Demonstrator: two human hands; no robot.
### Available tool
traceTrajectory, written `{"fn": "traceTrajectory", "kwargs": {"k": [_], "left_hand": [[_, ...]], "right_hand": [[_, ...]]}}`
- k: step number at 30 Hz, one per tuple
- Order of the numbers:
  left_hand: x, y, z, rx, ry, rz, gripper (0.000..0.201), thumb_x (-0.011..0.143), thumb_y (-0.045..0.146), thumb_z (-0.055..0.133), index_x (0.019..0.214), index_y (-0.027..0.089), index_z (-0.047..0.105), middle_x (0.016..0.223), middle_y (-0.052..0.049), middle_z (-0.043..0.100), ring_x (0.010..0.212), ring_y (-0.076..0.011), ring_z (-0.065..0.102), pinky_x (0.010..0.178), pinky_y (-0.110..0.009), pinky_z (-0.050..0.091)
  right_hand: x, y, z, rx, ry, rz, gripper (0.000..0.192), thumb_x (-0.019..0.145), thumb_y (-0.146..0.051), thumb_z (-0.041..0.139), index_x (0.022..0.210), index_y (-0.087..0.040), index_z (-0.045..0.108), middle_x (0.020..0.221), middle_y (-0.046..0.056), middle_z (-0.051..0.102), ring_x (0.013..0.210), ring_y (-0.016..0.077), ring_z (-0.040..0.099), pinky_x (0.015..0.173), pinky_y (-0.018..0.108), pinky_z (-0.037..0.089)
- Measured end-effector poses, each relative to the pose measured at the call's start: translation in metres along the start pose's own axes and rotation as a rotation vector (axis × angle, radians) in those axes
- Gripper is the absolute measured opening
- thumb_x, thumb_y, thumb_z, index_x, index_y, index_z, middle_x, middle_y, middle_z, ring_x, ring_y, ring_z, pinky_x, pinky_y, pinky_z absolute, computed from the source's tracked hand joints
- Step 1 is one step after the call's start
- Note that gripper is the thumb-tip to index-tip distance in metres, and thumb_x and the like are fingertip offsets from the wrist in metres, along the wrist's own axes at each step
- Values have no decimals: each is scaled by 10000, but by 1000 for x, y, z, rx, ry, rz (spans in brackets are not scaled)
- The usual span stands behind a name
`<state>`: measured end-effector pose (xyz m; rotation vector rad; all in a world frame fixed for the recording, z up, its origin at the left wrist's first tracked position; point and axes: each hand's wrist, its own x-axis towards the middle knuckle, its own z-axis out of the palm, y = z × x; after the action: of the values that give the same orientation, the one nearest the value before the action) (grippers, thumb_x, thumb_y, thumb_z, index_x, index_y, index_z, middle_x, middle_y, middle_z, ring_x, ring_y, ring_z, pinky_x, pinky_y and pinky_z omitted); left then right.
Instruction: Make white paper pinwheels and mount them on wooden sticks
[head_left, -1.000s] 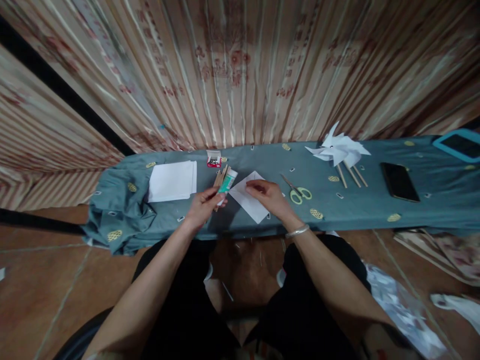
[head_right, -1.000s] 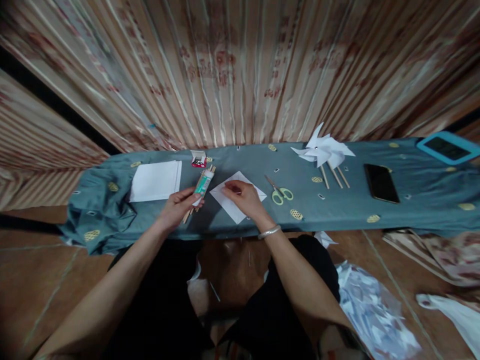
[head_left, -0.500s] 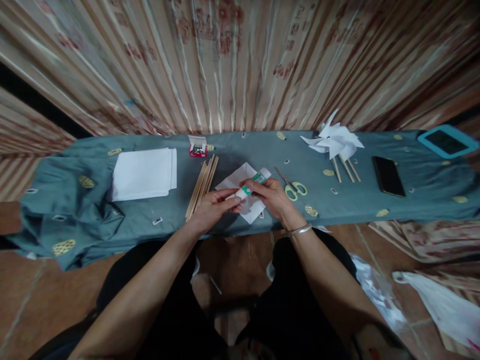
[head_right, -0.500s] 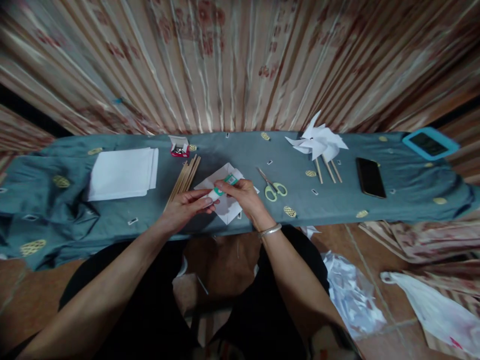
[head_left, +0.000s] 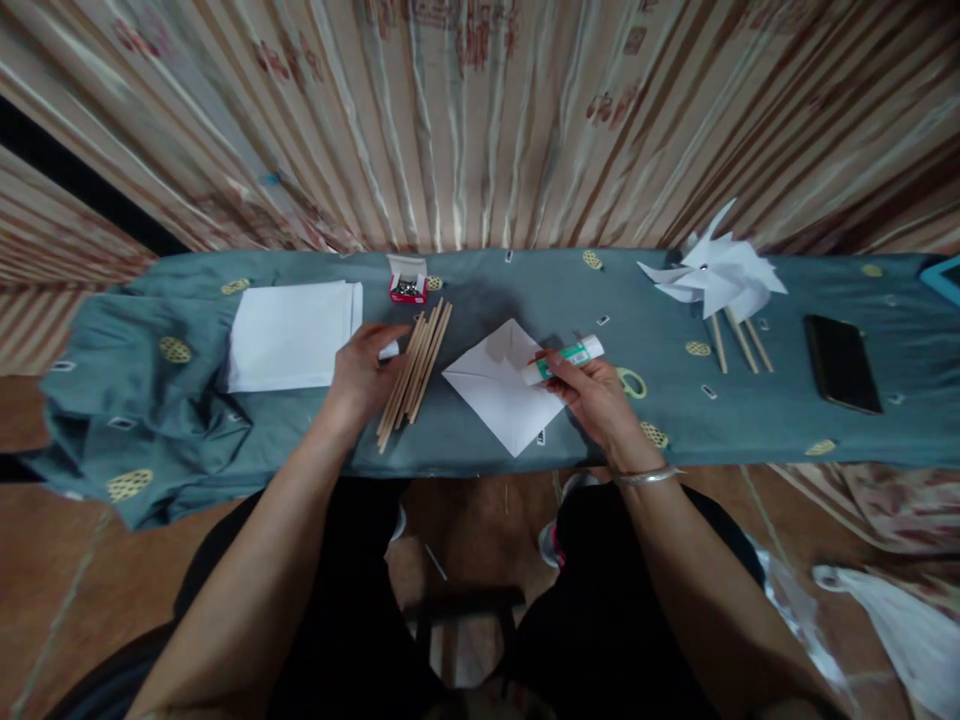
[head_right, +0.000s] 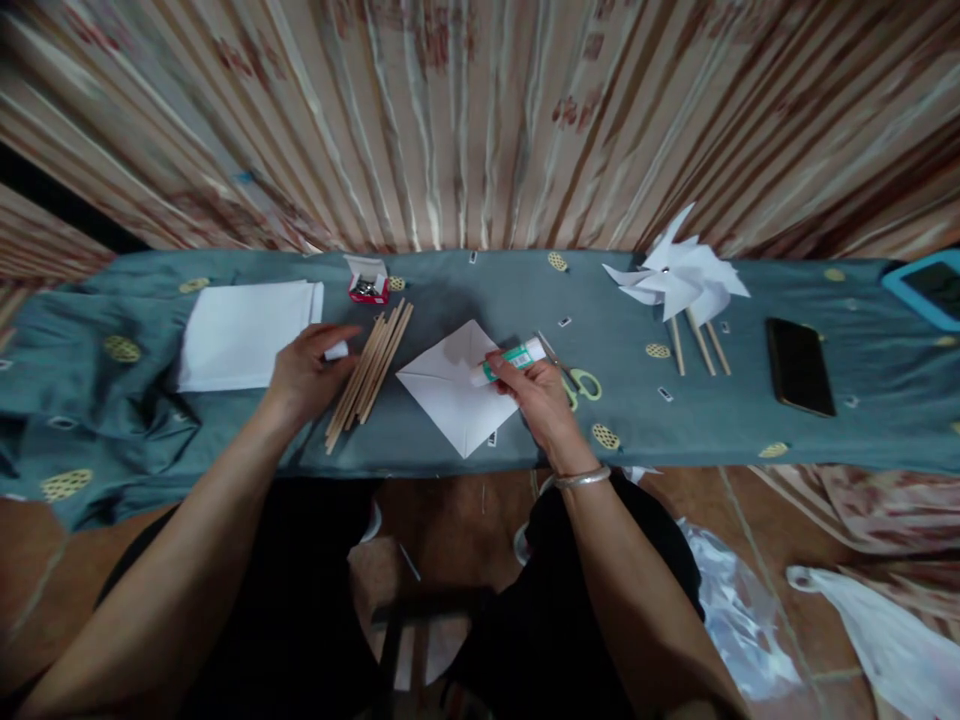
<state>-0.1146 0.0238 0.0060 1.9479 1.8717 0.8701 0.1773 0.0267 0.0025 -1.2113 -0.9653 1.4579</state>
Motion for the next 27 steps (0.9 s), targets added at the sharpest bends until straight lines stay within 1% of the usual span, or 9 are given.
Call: {"fn": "traceTrajectory", "kwargs": {"k": [3, 6, 9, 13, 17, 22, 24, 25, 27], "left_hand": [[5, -19, 3, 170, -13, 28, 387, 801, 237, 534, 1146, 167, 694, 1197, -111, 635, 1117, -269, 588, 980, -408, 498], [6, -26, 11, 252, -58, 69, 406, 814, 214, 488, 1167, 154, 679, 1203, -123, 638, 1169, -286, 561, 1054, -442, 445], [5, -25, 15, 271, -80, 67, 457, 813, 219, 494, 1242, 152, 636, 1246, -124, 632, 1200, -293, 549, 1073, -451, 431], [3, -17, 8, 267, -97, 41, 533, 808, 238, 499, 1326, 135, 570, 1304, -124, 606, 1241, -291, 534, 1090, -434, 423], [0, -12, -2, 271, -75, 61, 546, 786, 210, 523, 1324, 127, 562, 1338, -127, 588, 1266, -309, 510, 1097, -463, 416], [-7, 5, 0, 195, 93, 263, 432, 870, 217, 539, 1301, 246, 556, 1415, -6, 524, 1429, -308, 303, 1183, -501, 300], [-13, 19, 11, 133, 134, 382, 366, 912, 193, 492, 1268, 225, 570, 1393, -31, 537, 1419, -282, 337, 1180, -482, 314], [-18, 28, 18, 99, 100, 444, 341, 929, 181, 468, 1250, 206, 579, 1371, -61, 556, 1402, -266, 371, 1165, -479, 338], [-28, 45, 35, 55, -62, 527, 322, 951, 192, 448, 1242, 210, 585, 1339, -82, 586, 1390, -252, 398, 1140, -489, 370]], "right_hand": [[1, 1, -1, -32, -29, 5, 352, 608, -517, 845, 757, -213, 752, 674, -4, 704, 599, 109, 575, 569, 244, 440], [2, 0, -2, -63, -58, 1, 335, 634, -519, 828, 766, -220, 753, 657, -8, 688, 606, 110, 576, 575, 246, 439], [2, -1, -3, -116, -56, -25, 310, 637, -483, 829, 795, -225, 760, 673, -11, 692, 588, 105, 565, 556, 247, 435], [0, 0, -3, -166, -45, -29, 291, 619, -445, 842, 787, -221, 761, 685, -7, 705, 583, 105, 575, 549, 249, 465], [-1, 2, -3, -86, -18, 17, 336, 541, -435, 889, 752, -213, 751, 726, -3, 728, 655, 125, 645, 654, 277, 567], [-4, 3, -3, 70, -16, 139, 371, 524, -460, 904, 735, -203, 740, 724, -1, 744, 642, 122, 685, 672, 252, 611], [-5, 3, -2, 107, -25, 172, 368, 548, -474, 893, 735, -201, 731, 717, 2, 746, 636, 122, 696, 667, 237, 613], [-5, 3, -1, 118, -27, 181, 368, 559, -482, 887, 735, -201, 726, 715, 2, 746, 637, 121, 700, 668, 233, 613], [-5, 3, -1, 121, -16, 177, 367, 576, -493, 876, 731, -202, 715, 709, 0, 743, 632, 118, 701, 663, 223, 611]]}}
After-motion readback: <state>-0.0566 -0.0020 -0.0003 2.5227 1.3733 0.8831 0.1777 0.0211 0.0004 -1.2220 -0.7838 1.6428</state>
